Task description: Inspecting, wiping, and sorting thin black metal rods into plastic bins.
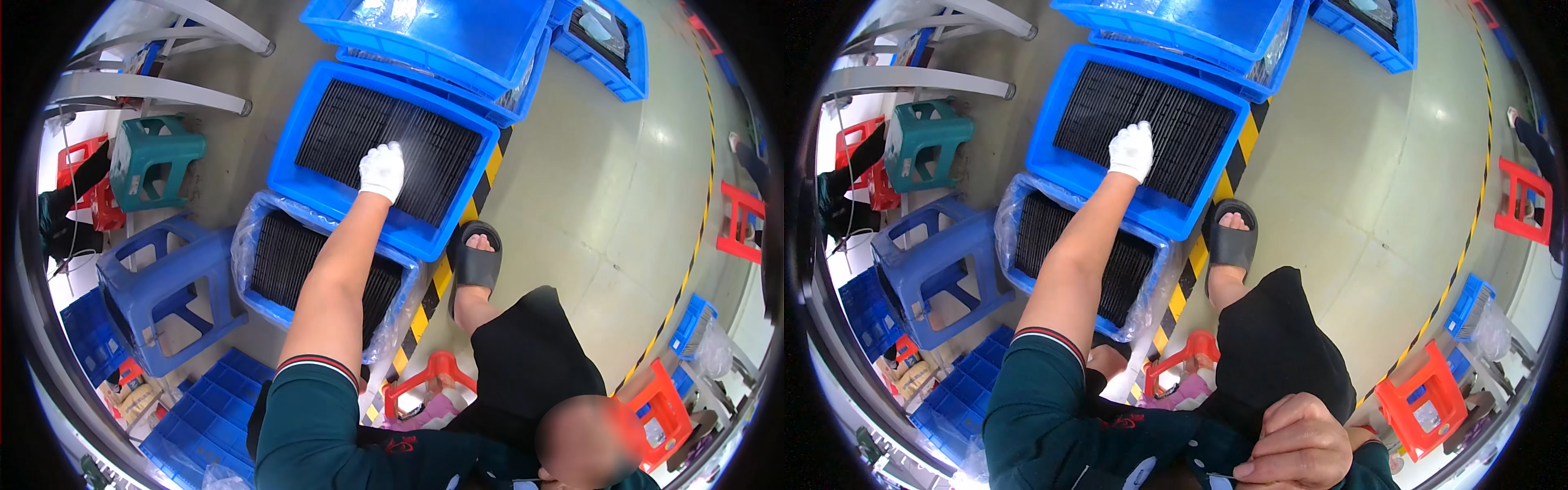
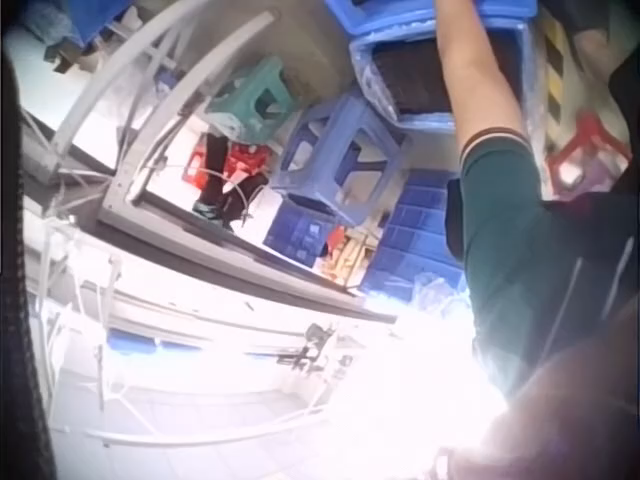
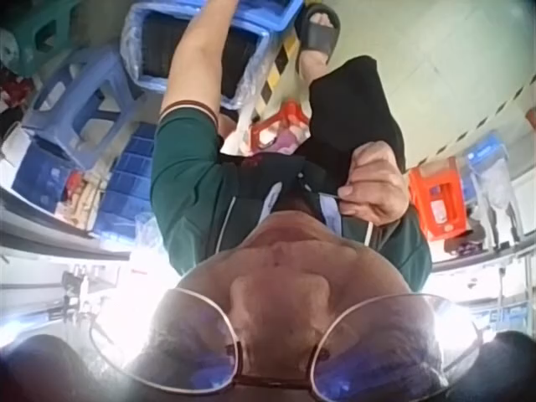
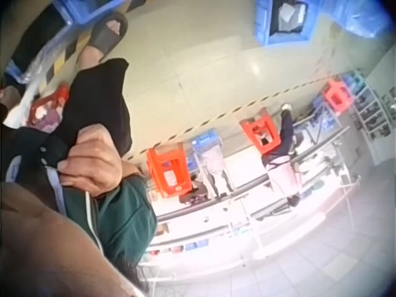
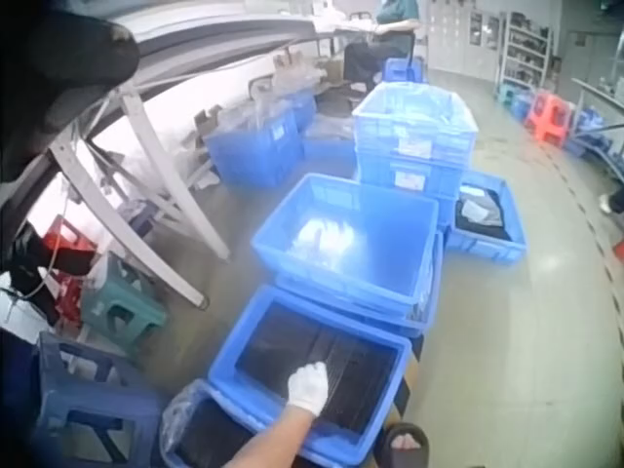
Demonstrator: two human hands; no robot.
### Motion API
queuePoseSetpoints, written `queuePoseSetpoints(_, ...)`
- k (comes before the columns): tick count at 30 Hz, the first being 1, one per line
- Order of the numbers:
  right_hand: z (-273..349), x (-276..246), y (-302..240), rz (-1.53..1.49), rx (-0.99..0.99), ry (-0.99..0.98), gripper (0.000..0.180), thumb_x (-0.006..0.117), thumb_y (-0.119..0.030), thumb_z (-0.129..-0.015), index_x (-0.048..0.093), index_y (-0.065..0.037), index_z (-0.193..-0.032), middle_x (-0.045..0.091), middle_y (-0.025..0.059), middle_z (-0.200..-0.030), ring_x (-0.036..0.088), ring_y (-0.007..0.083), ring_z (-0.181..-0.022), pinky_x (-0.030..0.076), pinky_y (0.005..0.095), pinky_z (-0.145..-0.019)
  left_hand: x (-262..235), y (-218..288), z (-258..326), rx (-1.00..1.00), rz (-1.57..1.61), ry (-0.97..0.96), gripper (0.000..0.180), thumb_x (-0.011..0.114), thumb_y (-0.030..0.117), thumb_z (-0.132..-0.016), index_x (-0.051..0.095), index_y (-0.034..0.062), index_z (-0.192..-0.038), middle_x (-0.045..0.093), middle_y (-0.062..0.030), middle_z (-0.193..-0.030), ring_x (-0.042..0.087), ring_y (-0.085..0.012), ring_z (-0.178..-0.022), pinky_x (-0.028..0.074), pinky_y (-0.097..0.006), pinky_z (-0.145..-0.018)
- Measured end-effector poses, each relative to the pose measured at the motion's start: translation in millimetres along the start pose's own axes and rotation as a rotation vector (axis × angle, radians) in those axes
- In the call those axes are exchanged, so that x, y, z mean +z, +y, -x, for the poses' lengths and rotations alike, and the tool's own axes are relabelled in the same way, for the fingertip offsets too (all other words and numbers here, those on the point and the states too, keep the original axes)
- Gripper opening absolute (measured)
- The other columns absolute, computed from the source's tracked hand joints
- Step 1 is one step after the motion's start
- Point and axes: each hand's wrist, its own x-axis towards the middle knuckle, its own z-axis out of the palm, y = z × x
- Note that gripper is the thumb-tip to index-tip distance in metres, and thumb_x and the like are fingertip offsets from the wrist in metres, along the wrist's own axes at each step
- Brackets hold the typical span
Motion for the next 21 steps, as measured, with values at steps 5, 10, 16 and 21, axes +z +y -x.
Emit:
queuePoseSetpoints(5,0.6,-0.3,-1.5,0.004,0.034,0.002,0.023,0.077,-0.017,-0.081,0.065,0.000,-0.092,0.057,0.0104,-0.084,0.051,0.0232,-0.074,0.044,0.0332,-0.061,1.4,-31.2,-7.8,-0.009,-0.042,0.138,0.008,0.050,0.015,-0.086,0.055,0.0088,-0.088,0.062,-0.0091,-0.077,0.065,-0.0253,-0.072,0.054,-0.039,-0.060)
queuePoseSetpoints(10,-0.2,2.9,-0.8,0.006,0.051,0.005,0.023,0.076,-0.017,-0.081,0.065,-0.001,-0.092,0.057,0.0101,-0.084,0.051,0.0231,-0.073,0.044,0.0336,-0.062,-2.0,-43.3,-19.2,0.036,-0.018,0.038,0.011,0.051,0.014,-0.086,0.058,0.0080,-0.092,0.064,-0.0104,-0.084,0.066,-0.0265,-0.079,0.055,-0.040,-0.067)
queuePoseSetpoints(16,1.1,5.7,-1.6,0.001,0.067,0.013,0.023,0.076,-0.018,-0.081,0.065,-0.001,-0.091,0.057,0.0100,-0.084,0.051,0.0231,-0.073,0.043,0.0337,-0.062,-7.6,-14.2,-24.1,-0.515,0.359,-0.008,0.026,0.051,0.014,-0.085,0.068,0.0096,-0.103,0.063,-0.0137,-0.104,0.060,-0.0319,-0.100,0.050,-0.043,-0.086)
queuePoseSetpoints(21,-0.6,8.1,2.8,-0.028,0.039,0.006,0.023,0.076,-0.017,-0.081,0.065,0.000,-0.090,0.056,0.0103,-0.082,0.050,0.0228,-0.073,0.042,0.0330,-0.060,-6.5,12.7,-22.0,-0.612,0.401,-0.045,0.037,0.052,0.021,-0.082,0.064,0.0090,-0.115,0.055,-0.0091,-0.125,0.050,-0.0294,-0.115,0.043,-0.042,-0.097)
